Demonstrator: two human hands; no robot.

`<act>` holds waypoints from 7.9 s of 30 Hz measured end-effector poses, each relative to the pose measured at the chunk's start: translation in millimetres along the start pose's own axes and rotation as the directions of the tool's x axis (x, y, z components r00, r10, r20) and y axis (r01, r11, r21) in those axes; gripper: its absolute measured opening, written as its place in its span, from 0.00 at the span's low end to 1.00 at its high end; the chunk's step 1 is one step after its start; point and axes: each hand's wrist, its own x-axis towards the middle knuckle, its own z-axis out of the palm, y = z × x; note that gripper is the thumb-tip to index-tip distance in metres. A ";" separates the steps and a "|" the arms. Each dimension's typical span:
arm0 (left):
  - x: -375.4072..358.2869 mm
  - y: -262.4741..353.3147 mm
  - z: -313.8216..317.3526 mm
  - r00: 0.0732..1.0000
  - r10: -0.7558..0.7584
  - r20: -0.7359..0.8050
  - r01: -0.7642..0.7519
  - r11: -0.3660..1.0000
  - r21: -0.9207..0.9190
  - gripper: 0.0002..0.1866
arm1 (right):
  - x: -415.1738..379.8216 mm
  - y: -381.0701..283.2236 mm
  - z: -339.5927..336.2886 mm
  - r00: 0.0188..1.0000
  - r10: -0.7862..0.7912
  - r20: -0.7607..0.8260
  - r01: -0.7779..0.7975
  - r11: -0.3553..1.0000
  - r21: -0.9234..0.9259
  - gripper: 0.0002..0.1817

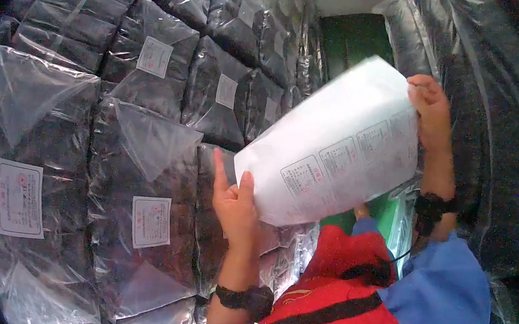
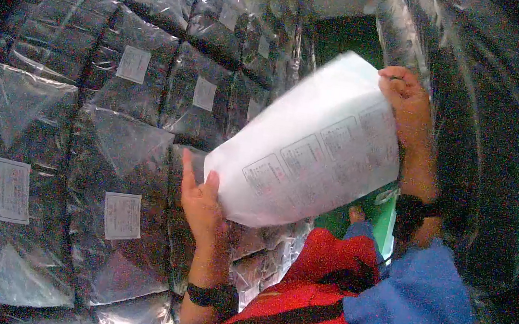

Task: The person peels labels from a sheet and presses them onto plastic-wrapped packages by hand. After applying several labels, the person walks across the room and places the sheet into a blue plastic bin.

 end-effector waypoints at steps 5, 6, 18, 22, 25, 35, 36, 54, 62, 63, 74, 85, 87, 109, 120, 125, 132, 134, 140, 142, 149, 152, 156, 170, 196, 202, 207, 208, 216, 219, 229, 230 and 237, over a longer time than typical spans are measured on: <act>4.6 3.2 2.5 0.992 0.125 -0.012 -0.125 0.990 -0.066 0.23 | -7.0 -36.6 -12.7 0.949 0.094 0.300 -0.045 0.985 -0.168 0.19; 3.5 2.9 -1.2 0.991 0.127 0.052 -0.124 0.991 -0.057 0.23 | -6.1 -39.7 -10.9 0.965 0.049 0.256 -0.011 0.989 -0.147 0.20; -10.1 20.7 -25.3 0.987 0.027 0.160 -0.060 0.977 0.205 0.15 | 15.6 -64.9 13.4 0.968 -0.086 0.236 0.131 0.975 -0.180 0.21; -21.6 22.0 -29.7 0.997 -0.027 0.073 0.006 0.962 0.273 0.10 | 26.6 -72.4 5.1 0.966 -0.006 0.259 0.119 0.899 -0.421 0.13; -25.3 25.4 -41.7 0.959 0.228 0.166 -0.282 0.771 0.571 0.07 | 37.5 -75.8 6.1 0.867 -0.272 0.417 0.463 0.749 -0.473 0.09; -43.8 36.4 -30.9 0.822 -0.035 0.569 -0.164 0.942 0.294 0.11 | 44.6 -95.2 96.8 0.862 -0.262 0.434 0.286 0.958 0.010 0.08; -45.0 35.8 -34.4 0.816 -0.049 0.576 -0.212 0.902 0.376 0.11 | 48.6 -96.7 101.8 0.857 -0.273 0.437 0.296 0.955 0.017 0.09; -65.7 24.2 -75.8 0.944 -0.041 0.328 0.113 0.973 -0.203 0.15 | 63.3 -99.8 143.5 0.749 -0.115 0.652 0.358 0.899 -0.252 0.21; -69.9 28.1 -78.9 0.946 0.005 0.325 0.046 0.988 -0.149 0.13 | 51.2 -129.1 151.2 0.801 -0.101 0.590 0.366 0.863 -0.349 0.16; -70.1 27.2 -77.5 0.949 0.007 0.317 0.036 0.991 -0.130 0.13 | 49.6 -135.1 150.9 0.801 -0.099 0.590 0.354 0.874 -0.334 0.16; -83.0 40.5 -74.6 0.951 0.043 0.305 -0.008 0.993 -0.117 0.12 | 52.5 -141.1 154.4 0.775 -0.138 0.617 0.437 0.822 -0.365 0.16; -81.8 40.5 -77.0 0.951 0.129 0.281 -0.124 0.992 -0.038 0.10 | 64.5 -136.4 152.5 0.738 -0.161 0.656 0.480 0.807 -0.343 0.16; -77.0 33.7 -72.6 0.977 0.123 0.174 -0.098 0.984 -0.147 0.10 | 70.9 -130.7 142.9 0.715 -0.191 0.672 0.527 0.780 -0.339 0.16; -69.2 46.6 -59.3 0.979 0.109 0.174 -0.108 0.994 -0.014 0.06 | 37.9 -111.4 152.6 0.530 -0.666 0.526 0.818 0.238 -0.523 0.12; -60.4 32.8 -15.6 0.930 0.268 0.251 -0.248 0.963 -0.108 0.08 | -106.1 -94.2 177.7 0.818 -0.318 0.480 0.438 0.884 -0.161 0.08; -56.7 27.1 -13.4 0.921 0.260 0.288 -0.262 0.964 -0.032 0.09 | -106.2 -80.0 171.6 0.879 -0.212 0.428 0.241 0.970 -0.015 0.06; -39.1 17.2 -5.4 0.953 0.079 0.292 -0.105 0.992 0.072 0.10 | -104.0 -51.6 177.0 0.968 0.033 0.249 -0.005 0.994 -0.111 0.07; -30.7 8.6 -4.3 0.956 -0.006 0.293 -0.017 0.997 0.076 0.10 | -95.5 -28.7 176.6 0.976 0.127 0.179 -0.109 0.988 -0.105 0.07; -11.7 -15.2 -5.2 0.970 -0.088 0.227 0.033 0.971 0.237 0.12 | -66.9 27.4 130.2 0.906 0.403 -0.127 -0.320 0.851 0.416 0.09; -7.4 -19.7 -4.7 0.977 -0.082 0.198 0.040 0.978 0.207 0.12 | -63.4 11.3 113.8 0.942 0.233 -0.241 -0.109 0.892 0.438 0.08; 20.2 -38.0 0.5 0.974 0.111 0.198 -0.141 0.979 0.146 0.12 | -122.9 -55.6 183.8 0.628 -0.564 0.536 0.713 0.693 -0.106 0.12; 9.9 -13.3 0.1 0.995 0.011 0.102 0.011 0.978 -0.207 0.12 | -125.3 -62.6 178.8 0.829 -0.384 0.406 0.462 0.879 -0.113 0.13; 14.1 -17.3 -4.3 0.953 0.266 0.142 -0.246 0.959 -0.145 0.09 | -127.3 -65.7 193.1 0.823 0.276 0.497 -0.325 0.946 0.014 0.13; 29.6 -12.1 -24.1 0.926 0.378 0.005 -0.329 0.800 0.501 0.14 | -118.8 -100.3 201.8 0.851 -0.298 0.432 0.424 0.876 -0.230 0.05; 0.5 23.7 -45.6 0.887 0.170 0.430 -0.360 0.836 0.413 0.16 | 64.9 -500.8 505.3 0.645 -0.682 0.344 0.165 0.564 0.809 0.13; -12.1 56.7 -45.0 0.898 0.230 0.374 -0.383 0.828 0.410 0.15 | 70.1 -512.8 518.8 0.651 -0.680 0.336 0.170 0.562 0.810 0.12; -12.5 57.9 -43.2 0.854 0.376 0.360 -0.500 0.782 0.372 0.15 | 72.4 -512.5 525.3 0.653 -0.677 0.339 0.157 0.560 0.814 0.12; -11.4 57.0 -43.6 0.850 0.388 0.357 -0.513 0.766 0.387 0.15 | 72.8 -512.7 526.0 0.653 -0.678 0.337 0.157 0.556 0.816 0.11; -16.2 64.2 -43.5 0.879 0.305 0.367 -0.440 0.815 0.378 0.14 | 72.7 -515.3 528.8 0.675 -0.666 0.318 0.297 0.640 0.708 0.14; -19.2 65.6 -43.8 0.869 0.328 0.369 -0.455 0.822 0.341 0.15 | 72.8 -516.6 530.2 0.680 -0.663 0.312 0.348 0.667 0.659 0.14; -9.3 45.5 -46.2 0.929 0.203 0.311 -0.353 0.740 0.573 0.16 | 51.3 -525.6 499.2 0.607 -0.788 0.107 0.793 0.589 -0.156 0.23; -11.4 45.3 -45.3 0.915 0.245 0.320 -0.388 0.751 0.534 0.16 | 50.9 -520.7 501.0 0.497 -0.867 0.050 0.863 0.486 -0.140 0.22; 10.3 12.0 -42.9 0.837 0.388 0.386 -0.544 0.665 0.512 0.16 | 66.6 -513.8 561.1 0.045 -0.994 0.102 0.901 0.085 0.426 0.25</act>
